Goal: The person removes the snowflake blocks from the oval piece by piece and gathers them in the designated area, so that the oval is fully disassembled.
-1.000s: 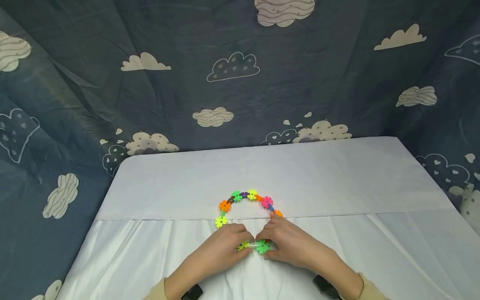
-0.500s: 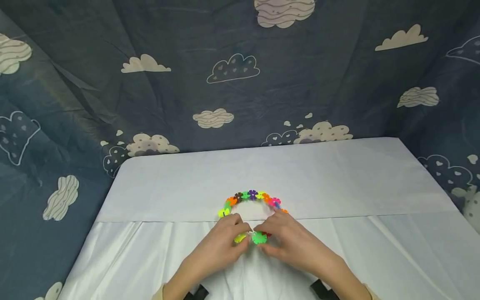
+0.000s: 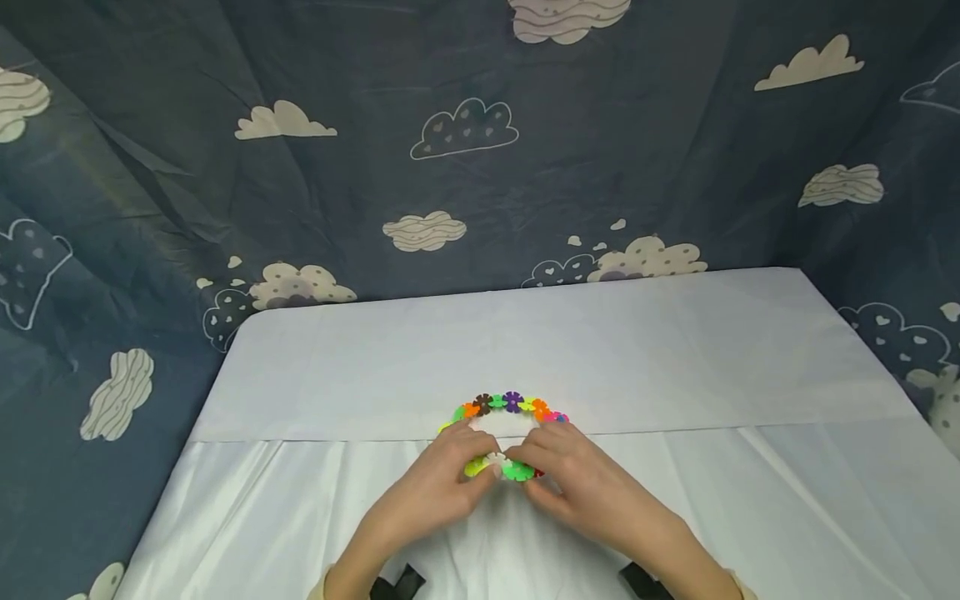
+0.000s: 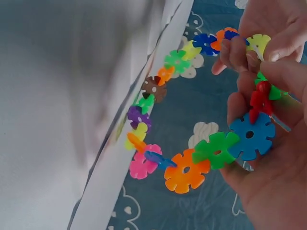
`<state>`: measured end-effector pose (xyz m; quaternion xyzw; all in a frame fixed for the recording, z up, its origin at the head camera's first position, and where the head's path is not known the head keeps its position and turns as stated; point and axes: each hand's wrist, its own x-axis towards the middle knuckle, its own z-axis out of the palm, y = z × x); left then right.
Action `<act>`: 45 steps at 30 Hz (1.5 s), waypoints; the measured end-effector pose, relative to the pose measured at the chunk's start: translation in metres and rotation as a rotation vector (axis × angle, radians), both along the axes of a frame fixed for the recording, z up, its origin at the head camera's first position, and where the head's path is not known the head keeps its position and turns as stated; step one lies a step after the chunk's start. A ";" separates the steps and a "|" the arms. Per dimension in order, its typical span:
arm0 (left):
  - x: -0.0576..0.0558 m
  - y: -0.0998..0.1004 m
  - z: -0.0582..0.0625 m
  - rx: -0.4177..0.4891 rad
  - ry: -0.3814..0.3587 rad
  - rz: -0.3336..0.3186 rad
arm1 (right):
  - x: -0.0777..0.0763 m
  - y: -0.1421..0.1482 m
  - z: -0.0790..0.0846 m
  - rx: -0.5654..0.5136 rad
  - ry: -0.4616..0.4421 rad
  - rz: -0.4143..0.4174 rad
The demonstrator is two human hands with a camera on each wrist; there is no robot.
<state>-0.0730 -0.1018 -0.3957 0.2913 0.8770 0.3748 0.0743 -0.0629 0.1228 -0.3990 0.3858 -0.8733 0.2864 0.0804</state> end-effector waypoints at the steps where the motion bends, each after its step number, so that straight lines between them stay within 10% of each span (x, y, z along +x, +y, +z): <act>1: -0.001 0.000 0.001 0.002 -0.020 0.002 | 0.000 0.000 0.000 0.003 0.013 0.002; 22: -0.007 -0.008 -0.004 0.178 -0.129 -0.098 | -0.003 -0.003 -0.008 -0.116 0.095 0.068; 45: -0.013 -0.006 -0.013 0.088 0.082 -0.016 | -0.008 0.005 -0.005 -0.189 0.091 -0.062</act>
